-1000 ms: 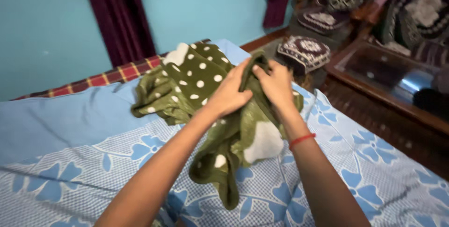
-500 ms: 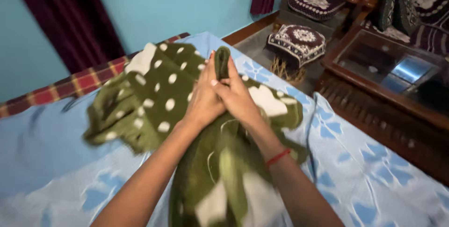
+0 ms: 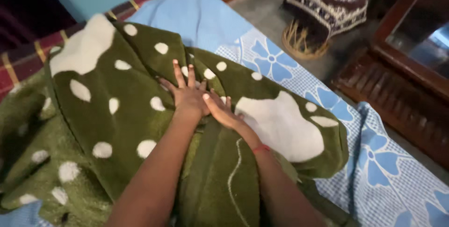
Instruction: The person folds a pillowcase and smooths it on a bed, then gathers and folds a green blanket with white polka dots.
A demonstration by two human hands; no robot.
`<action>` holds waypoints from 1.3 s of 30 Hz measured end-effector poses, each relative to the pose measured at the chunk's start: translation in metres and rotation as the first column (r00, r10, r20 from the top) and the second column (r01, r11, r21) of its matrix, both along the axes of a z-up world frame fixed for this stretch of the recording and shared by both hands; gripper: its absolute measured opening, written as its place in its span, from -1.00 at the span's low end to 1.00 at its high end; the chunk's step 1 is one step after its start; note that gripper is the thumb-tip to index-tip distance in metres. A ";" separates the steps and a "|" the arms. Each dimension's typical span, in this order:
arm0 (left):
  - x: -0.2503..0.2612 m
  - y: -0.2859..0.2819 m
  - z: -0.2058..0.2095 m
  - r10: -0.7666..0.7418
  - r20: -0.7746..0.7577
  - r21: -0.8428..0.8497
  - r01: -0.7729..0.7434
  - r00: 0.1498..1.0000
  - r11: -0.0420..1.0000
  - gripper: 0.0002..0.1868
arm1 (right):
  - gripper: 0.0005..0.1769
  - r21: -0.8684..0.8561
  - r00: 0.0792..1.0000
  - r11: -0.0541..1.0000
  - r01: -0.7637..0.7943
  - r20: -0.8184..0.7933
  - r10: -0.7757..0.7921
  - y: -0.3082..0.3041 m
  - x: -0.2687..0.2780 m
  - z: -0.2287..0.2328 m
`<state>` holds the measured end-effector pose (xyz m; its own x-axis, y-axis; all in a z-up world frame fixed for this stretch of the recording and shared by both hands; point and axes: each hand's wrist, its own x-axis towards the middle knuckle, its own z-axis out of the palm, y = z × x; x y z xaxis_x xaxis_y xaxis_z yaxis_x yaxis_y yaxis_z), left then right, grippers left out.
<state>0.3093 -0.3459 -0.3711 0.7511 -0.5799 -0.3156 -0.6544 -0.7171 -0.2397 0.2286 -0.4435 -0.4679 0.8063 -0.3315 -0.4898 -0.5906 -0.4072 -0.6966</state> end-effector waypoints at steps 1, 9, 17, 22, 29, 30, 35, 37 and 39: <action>-0.003 0.000 0.004 -0.006 -0.018 0.013 0.006 1.000 1.000 -0.17 | 0.03 0.013 1.000 1.000 0.006 -0.018 -0.006 0.003 -0.004 0.006; -0.009 0.006 0.016 -0.009 -0.011 0.031 0.010 1.000 0.999 -0.20 | -0.08 0.020 0.998 1.000 -0.024 -0.062 0.025 0.018 -0.014 0.048; -0.010 0.012 0.008 -0.001 -0.001 -0.093 0.001 1.000 0.996 -0.31 | -0.10 -0.054 0.997 0.996 -0.071 -0.017 0.070 0.015 -0.009 0.012; -0.033 0.037 0.020 0.008 -0.103 -0.197 -0.028 0.995 0.980 -0.38 | -0.07 -0.065 0.995 0.994 -0.087 0.040 0.089 0.032 -0.041 0.030; -0.108 0.099 0.054 -0.096 -0.086 -0.341 0.061 0.992 0.938 -0.47 | -0.01 0.038 0.996 0.998 -0.050 -0.069 0.052 0.080 -0.121 0.078; -0.124 0.112 0.059 -0.100 -0.078 -0.409 0.059 0.992 0.911 -0.50 | 0.02 0.087 0.993 0.995 -0.041 -0.104 0.050 0.087 -0.135 0.071; -0.193 0.160 0.085 -0.051 0.026 -0.423 0.058 0.998 0.904 -0.38 | -0.02 0.262 0.997 0.965 -0.012 0.078 -0.008 0.135 -0.196 0.064; -0.215 0.179 0.096 -0.020 0.065 -0.412 0.045 0.998 0.910 -0.21 | -0.05 0.275 0.997 0.960 0.050 0.039 -0.063 0.159 -0.219 0.087; -0.236 0.195 0.104 0.215 0.070 -0.701 -0.106 0.974 0.705 -0.08 | -0.16 0.095 0.958 0.982 0.162 0.224 -0.180 0.182 -0.235 0.116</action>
